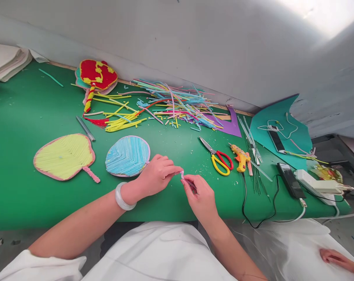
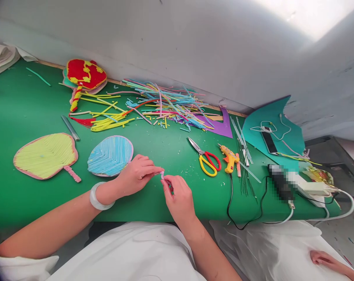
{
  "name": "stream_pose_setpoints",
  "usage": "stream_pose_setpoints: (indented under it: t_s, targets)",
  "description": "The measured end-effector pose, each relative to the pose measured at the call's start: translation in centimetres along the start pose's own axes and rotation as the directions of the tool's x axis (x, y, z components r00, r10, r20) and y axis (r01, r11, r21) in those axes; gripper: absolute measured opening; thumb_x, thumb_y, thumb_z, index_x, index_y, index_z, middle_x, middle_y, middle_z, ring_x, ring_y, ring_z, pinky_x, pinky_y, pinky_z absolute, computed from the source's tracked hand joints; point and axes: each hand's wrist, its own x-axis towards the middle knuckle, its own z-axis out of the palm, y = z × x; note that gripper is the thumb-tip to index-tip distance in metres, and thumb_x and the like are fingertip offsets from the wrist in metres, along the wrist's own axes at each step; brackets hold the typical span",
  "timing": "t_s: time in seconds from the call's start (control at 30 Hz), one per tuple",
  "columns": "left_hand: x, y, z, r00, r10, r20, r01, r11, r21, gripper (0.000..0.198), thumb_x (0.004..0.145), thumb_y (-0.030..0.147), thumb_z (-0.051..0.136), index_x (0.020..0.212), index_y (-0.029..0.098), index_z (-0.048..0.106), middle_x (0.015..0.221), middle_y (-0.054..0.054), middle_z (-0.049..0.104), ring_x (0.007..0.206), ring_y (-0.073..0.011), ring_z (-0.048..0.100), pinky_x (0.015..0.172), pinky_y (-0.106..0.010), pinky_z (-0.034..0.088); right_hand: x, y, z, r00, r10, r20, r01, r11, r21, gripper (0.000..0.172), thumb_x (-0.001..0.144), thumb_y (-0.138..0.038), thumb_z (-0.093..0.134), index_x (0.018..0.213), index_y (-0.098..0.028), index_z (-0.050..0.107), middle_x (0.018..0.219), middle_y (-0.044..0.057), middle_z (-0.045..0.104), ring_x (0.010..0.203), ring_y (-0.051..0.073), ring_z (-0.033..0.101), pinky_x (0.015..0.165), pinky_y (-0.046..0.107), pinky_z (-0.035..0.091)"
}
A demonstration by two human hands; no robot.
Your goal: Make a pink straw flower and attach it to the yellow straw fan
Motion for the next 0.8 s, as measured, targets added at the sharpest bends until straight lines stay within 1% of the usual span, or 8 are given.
stream_pose_setpoints:
  t_s: [0.1,0.2,0.33,0.43,0.53,0.63,0.73,0.8]
  targets:
    - [-0.1,0.0,0.0,1.0,-0.01,0.013,0.009,1.0,0.022,0.026,0.096,0.012,0.045,0.099,0.021,0.07,0.071,-0.001,0.065,0.07,-0.0152,0.051,0.07,-0.032,0.033,0.3,0.1,-0.4,0.989,-0.147,0.01,0.147,0.983,-0.11,0.016,0.097,-0.021,0.048,0.094,-0.02,0.063,0.074,0.003,0.064,0.066,0.016,0.054,0.063,0.029,0.046]
    - [-0.1,-0.1,0.0,1.0,0.003,0.022,-0.004,0.999,0.046,0.027,0.096,0.011,0.045,0.098,0.021,0.07,0.07,-0.001,0.063,0.07,-0.0155,0.05,0.071,-0.032,0.033,0.7,0.1,-1.0,0.971,-0.238,0.016,0.238,0.96,-0.151,0.016,0.097,-0.017,0.049,0.095,-0.019,0.064,0.076,0.005,0.066,0.068,0.017,0.054,0.064,0.03,0.045]
    - [-0.1,0.0,-0.2,0.997,0.055,0.053,-0.059,0.996,0.064,0.03,0.094,0.007,0.044,0.097,0.021,0.07,0.068,0.0,0.06,0.068,-0.0151,0.047,0.072,-0.032,0.033,1.7,0.4,-1.7,0.961,-0.274,0.041,0.277,0.95,-0.14,0.02,0.097,-0.016,0.047,0.096,-0.022,0.066,0.078,0.005,0.069,0.071,0.018,0.056,0.067,0.032,0.045]
    - [-0.1,0.0,-0.4,0.995,0.089,0.05,-0.092,0.994,0.056,0.032,0.093,0.006,0.043,0.098,0.022,0.07,0.066,0.001,0.059,0.066,-0.0146,0.045,0.072,-0.032,0.033,2.5,0.7,-1.8,0.962,-0.271,0.024,0.272,0.96,-0.065,0.019,0.097,-0.017,0.049,0.093,-0.023,0.067,0.08,0.004,0.07,0.072,0.017,0.056,0.068,0.031,0.046]
    - [0.0,-0.1,-0.5,0.995,0.104,0.01,-0.104,0.994,0.026,0.032,0.093,0.006,0.044,0.099,0.023,0.071,0.067,0.001,0.061,0.066,-0.014,0.046,0.072,-0.032,0.033,3.1,1.0,-1.4,0.98,-0.2,0.004,0.2,0.979,0.036,0.015,0.096,-0.02,0.052,0.089,-0.023,0.066,0.078,0.002,0.069,0.069,0.016,0.053,0.067,0.03,0.045]
    - [0.0,-0.2,-0.5,0.993,0.113,-0.031,-0.113,0.994,0.0,0.031,0.093,0.006,0.045,0.098,0.021,0.071,0.066,0.001,0.062,0.065,-0.0137,0.047,0.071,-0.032,0.033,3.2,1.1,-0.8,0.999,-0.027,0.033,0.021,0.985,0.174,0.013,0.094,-0.025,0.056,0.085,-0.023,0.066,0.074,0.0,0.066,0.065,0.014,0.053,0.063,0.027,0.045]
    - [0.1,0.0,-0.4,0.991,0.106,-0.076,-0.108,0.994,-0.015,0.028,0.093,0.008,0.046,0.095,0.019,0.072,0.065,0.0,0.062,0.065,-0.0135,0.048,0.07,-0.032,0.034,2.9,0.8,-0.5,0.981,0.149,0.121,-0.181,0.93,0.32,0.014,0.091,-0.029,0.058,0.082,-0.022,0.065,0.067,-0.002,0.062,0.059,0.012,0.053,0.057,0.024,0.044]
    - [0.1,0.2,-0.3,0.992,0.082,-0.098,-0.084,0.996,-0.012,0.028,0.095,0.01,0.045,0.094,0.019,0.071,0.064,0.0,0.062,0.064,-0.0135,0.049,0.069,-0.032,0.034,2.6,0.5,-0.3,0.966,0.206,0.16,-0.251,0.897,0.363,0.015,0.091,-0.031,0.057,0.081,-0.021,0.064,0.062,-0.003,0.059,0.055,0.011,0.052,0.054,0.023,0.042]
